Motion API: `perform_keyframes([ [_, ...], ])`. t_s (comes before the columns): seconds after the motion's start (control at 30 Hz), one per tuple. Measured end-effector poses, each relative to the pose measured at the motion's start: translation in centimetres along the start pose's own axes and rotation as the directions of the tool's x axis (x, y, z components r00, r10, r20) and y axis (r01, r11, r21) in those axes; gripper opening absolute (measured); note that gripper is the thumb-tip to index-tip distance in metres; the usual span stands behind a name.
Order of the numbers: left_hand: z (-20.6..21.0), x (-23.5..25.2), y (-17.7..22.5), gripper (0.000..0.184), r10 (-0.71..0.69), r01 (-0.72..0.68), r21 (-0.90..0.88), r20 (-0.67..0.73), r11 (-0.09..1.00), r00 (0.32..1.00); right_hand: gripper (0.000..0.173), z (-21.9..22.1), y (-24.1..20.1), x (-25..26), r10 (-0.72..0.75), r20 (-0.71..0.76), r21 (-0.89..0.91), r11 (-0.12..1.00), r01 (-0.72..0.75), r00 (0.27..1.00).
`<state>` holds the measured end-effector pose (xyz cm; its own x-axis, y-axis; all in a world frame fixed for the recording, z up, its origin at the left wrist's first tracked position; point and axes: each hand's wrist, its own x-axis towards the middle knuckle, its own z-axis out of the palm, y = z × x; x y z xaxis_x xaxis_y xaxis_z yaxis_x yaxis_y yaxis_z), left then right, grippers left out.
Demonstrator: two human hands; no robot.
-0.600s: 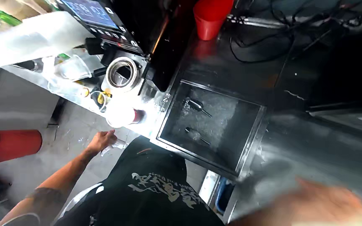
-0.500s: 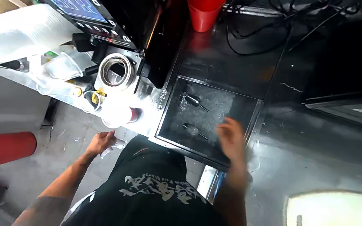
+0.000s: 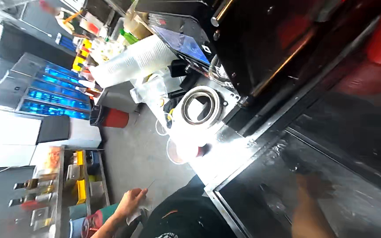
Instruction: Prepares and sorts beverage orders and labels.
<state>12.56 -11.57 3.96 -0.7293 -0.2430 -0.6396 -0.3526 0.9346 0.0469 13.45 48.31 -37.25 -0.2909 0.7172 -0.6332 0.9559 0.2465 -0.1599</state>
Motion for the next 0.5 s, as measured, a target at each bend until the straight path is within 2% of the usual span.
perform_keyframes([
  [0.1,0.7,0.8,0.7,0.057,0.017,-0.021,0.056,0.077,0.998,0.997,0.058,-1.2,0.7,-0.6,-0.141,0.003,-0.093,0.986,0.141,0.99],
  [0.2,-0.2,2.1,3.6,0.057,0.113,-0.12,0.063,0.102,0.991,0.988,0.055,-4.2,2.4,-0.3,-0.231,-0.017,-0.129,0.965,0.227,0.973],
  [0.27,-1.4,2.5,6.2,0.056,0.181,-0.182,0.0,0.06,0.983,0.982,0.054,-7.2,3.9,-0.1,-0.182,-0.095,-0.205,0.966,0.159,0.979],
  [0.33,-2.6,2.4,9.2,0.053,0.257,-0.257,-0.096,-0.007,0.962,0.966,0.053,-8.1,6.1,1.3,-0.118,-0.234,-0.309,0.95,0.042,0.965],
  [0.4,-3.4,2.0,12.3,0.048,0.325,-0.334,-0.207,-0.078,0.919,0.942,0.051,-5.5,8.1,2.3,-0.216,-0.273,-0.411,0.907,0.089,0.937],
  [0.47,-3.4,1.7,15.2,0.045,0.377,-0.394,-0.309,-0.115,0.866,0.919,0.043,-0.2,9.3,2.8,-0.461,-0.226,-0.491,0.815,0.308,0.858],
  [0.5,-3.1,1.4,16.4,0.044,0.394,-0.41,-0.351,-0.122,0.842,0.911,0.044,2.1,8.8,1.9,-0.504,-0.134,-0.496,0.78,0.383,0.853],
])
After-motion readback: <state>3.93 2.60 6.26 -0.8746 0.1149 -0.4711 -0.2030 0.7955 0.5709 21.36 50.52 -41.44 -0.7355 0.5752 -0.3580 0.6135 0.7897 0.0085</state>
